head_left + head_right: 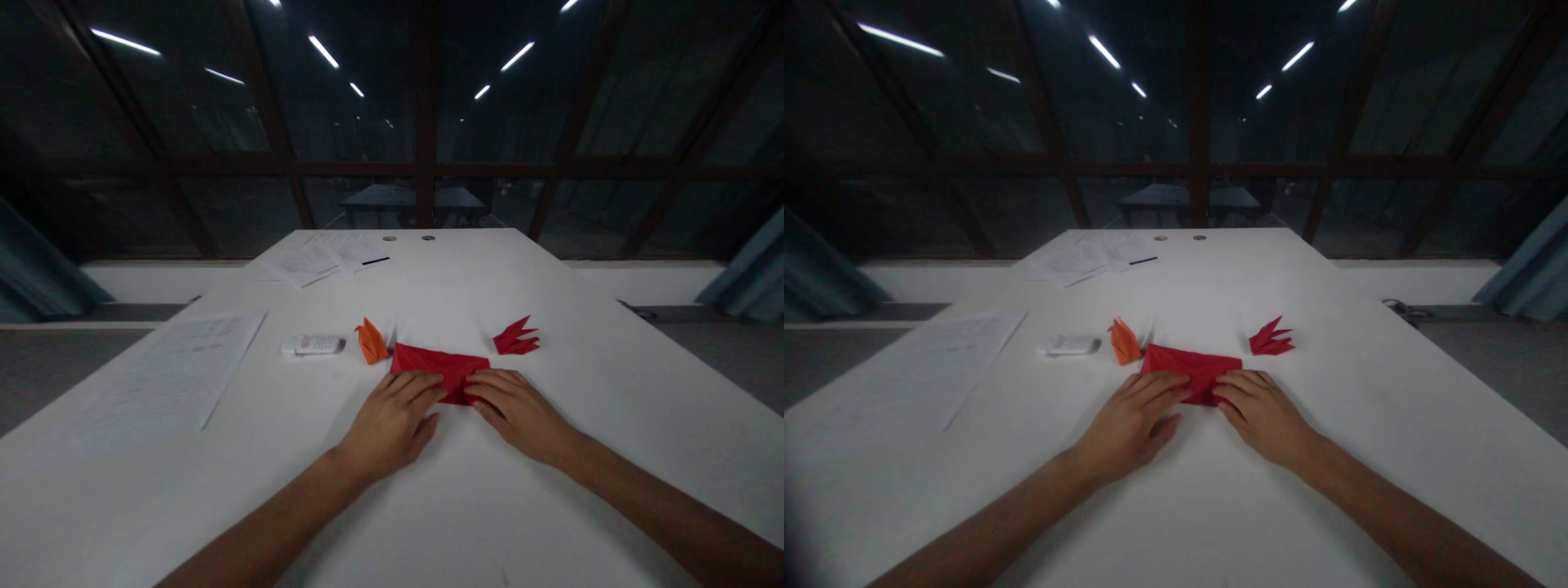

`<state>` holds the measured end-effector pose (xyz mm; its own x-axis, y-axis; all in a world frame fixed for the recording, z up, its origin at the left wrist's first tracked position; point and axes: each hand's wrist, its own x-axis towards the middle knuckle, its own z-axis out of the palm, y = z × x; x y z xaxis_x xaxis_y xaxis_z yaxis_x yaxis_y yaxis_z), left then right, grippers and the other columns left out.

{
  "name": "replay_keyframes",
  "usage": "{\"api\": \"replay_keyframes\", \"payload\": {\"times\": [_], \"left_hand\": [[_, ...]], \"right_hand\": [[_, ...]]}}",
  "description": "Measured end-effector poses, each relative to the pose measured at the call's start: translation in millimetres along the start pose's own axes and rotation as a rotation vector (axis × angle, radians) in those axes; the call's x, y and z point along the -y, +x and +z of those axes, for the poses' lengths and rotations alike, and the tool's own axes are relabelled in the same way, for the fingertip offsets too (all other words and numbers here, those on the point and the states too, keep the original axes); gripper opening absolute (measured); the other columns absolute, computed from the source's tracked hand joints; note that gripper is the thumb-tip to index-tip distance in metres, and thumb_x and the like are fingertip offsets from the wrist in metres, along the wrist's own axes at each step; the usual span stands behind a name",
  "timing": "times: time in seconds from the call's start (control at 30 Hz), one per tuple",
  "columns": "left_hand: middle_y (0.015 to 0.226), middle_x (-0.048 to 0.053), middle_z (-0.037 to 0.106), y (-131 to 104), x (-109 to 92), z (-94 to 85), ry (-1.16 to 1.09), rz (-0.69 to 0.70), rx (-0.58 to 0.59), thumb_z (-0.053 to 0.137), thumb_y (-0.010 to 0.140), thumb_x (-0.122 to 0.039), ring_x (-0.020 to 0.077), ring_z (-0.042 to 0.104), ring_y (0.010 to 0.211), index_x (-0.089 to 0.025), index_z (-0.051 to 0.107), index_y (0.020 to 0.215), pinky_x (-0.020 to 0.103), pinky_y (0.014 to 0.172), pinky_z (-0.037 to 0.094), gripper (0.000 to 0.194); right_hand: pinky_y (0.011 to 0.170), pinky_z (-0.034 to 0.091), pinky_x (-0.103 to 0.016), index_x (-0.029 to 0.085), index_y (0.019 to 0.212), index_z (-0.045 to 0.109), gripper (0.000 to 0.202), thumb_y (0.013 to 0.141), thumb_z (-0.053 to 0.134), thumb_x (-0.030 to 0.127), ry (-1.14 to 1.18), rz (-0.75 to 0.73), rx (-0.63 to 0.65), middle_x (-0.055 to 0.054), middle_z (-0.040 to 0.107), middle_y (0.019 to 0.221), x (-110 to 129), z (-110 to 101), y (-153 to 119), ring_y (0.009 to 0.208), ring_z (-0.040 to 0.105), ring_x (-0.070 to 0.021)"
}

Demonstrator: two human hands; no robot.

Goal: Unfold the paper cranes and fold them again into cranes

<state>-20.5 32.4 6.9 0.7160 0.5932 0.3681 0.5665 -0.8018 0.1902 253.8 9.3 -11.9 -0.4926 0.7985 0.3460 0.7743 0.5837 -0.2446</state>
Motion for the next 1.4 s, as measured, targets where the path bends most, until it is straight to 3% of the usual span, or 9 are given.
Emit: {"api": "replay_keyframes", "payload": {"times": [0.1,0.3,0.5,0.67,0.77,0.87,1.0,1.23,1.4], "left_hand": [[0.137,0.009,0.065,2.1,-4.7,5.5,-0.067,-0.081,0.042,0.067,0.092,-0.035,0.0295,0.059,0.124,-0.024,0.06,0.135,0.049,0.108,0.047,0.045],[0.117,0.006,0.073,4.0,6.5,6.6,-0.103,-0.08,0.036,0.058,0.098,-0.025,0.0246,0.064,0.112,-0.023,0.068,0.116,0.042,0.103,0.05,0.021],[0.109,0.006,0.072,6.1,0.5,2.5,-0.147,-0.056,0.051,0.052,0.1,-0.023,0.023,0.063,0.105,-0.021,0.068,0.111,0.039,0.097,0.051,0.019],[0.117,0.006,0.07,4.9,1.4,-4.4,-0.183,-0.012,0.088,0.059,0.096,-0.028,0.0249,0.06,0.112,-0.022,0.067,0.114,0.042,0.102,0.046,0.02],[0.125,0.008,0.068,3.0,4.6,-6.6,-0.166,-0.029,0.108,0.067,0.092,-0.038,0.0283,0.058,0.119,-0.024,0.064,0.123,0.047,0.106,0.043,0.034],[0.129,0.009,0.067,1.6,7.6,-4.7,-0.15,-0.094,0.107,0.07,0.09,-0.043,0.0294,0.059,0.12,-0.024,0.061,0.129,0.048,0.106,0.044,0.045],[0.126,0.007,0.068,0.8,8.8,-1.5,-0.1,-0.08,0.111,0.069,0.091,-0.038,0.028,0.059,0.119,-0.024,0.061,0.125,0.045,0.105,0.044,0.038],[0.113,0.005,0.072,0.8,1.5,-3.3,-0.039,-0.018,0.136,0.052,0.101,-0.028,0.0245,0.061,0.11,-0.023,0.065,0.113,0.041,0.099,0.044,0.018],[0.112,0.004,0.071,1.6,-4.7,-4.3,-0.076,-0.058,0.133,0.063,0.093,-0.029,0.026,0.06,0.111,-0.023,0.065,0.108,0.043,0.101,0.043,0.016]], "right_hand": [[0.107,0.047,-0.052,0.026,0.129,0.067,0.033,0.097,0.061,0.033,0.025,0.032,-0.004,-0.009,0.069,0.134,4.5,-0.2,-0.5,0.125,0.061,-0.0293],[0.108,0.045,-0.05,0.025,0.133,0.062,0.041,0.094,0.065,0.033,0.051,0.031,-0.01,-0.01,0.065,0.14,9.8,-2.0,-0.9,0.126,0.059,-0.0292],[0.104,0.047,-0.05,0.024,0.125,0.066,0.031,0.094,0.065,0.031,0.059,0.021,-0.018,-0.01,0.069,0.132,10.4,-0.9,0.2,0.119,0.062,-0.0288],[0.106,0.046,-0.049,0.026,0.117,0.069,0.023,0.097,0.06,0.027,0.09,-0.014,0.01,-0.007,0.072,0.125,9.7,-2.9,0.2,0.119,0.062,-0.0269],[0.107,0.045,-0.048,0.024,0.118,0.069,0.024,0.094,0.063,0.027,0.092,-0.021,0.028,-0.007,0.071,0.125,11.2,-6.5,-0.2,0.121,0.06,-0.0277],[0.108,0.045,-0.048,0.024,0.121,0.068,0.03,0.092,0.065,0.03,0.105,-0.036,0.066,-0.008,0.07,0.127,15.8,-10.0,-0.4,0.122,0.059,-0.0285],[0.11,0.044,-0.048,0.024,0.132,0.063,0.044,0.089,0.069,0.032,0.134,-0.034,0.109,-0.009,0.066,0.133,23.5,-10.4,-0.5,0.126,0.056,-0.0294],[0.113,0.044,-0.047,0.023,0.131,0.062,0.044,0.087,0.064,0.015,0.176,0.003,-0.03,-0.011,0.059,0.141,9.7,-1.3,-0.3,0.13,0.054,-0.027],[0.111,0.047,-0.046,0.023,0.121,0.069,0.035,0.091,0.058,0.01,0.214,-0.073,-0.001,-0.01,0.063,0.136,0.6,-6.5,0.3,0.128,0.055,-0.0258]]}}
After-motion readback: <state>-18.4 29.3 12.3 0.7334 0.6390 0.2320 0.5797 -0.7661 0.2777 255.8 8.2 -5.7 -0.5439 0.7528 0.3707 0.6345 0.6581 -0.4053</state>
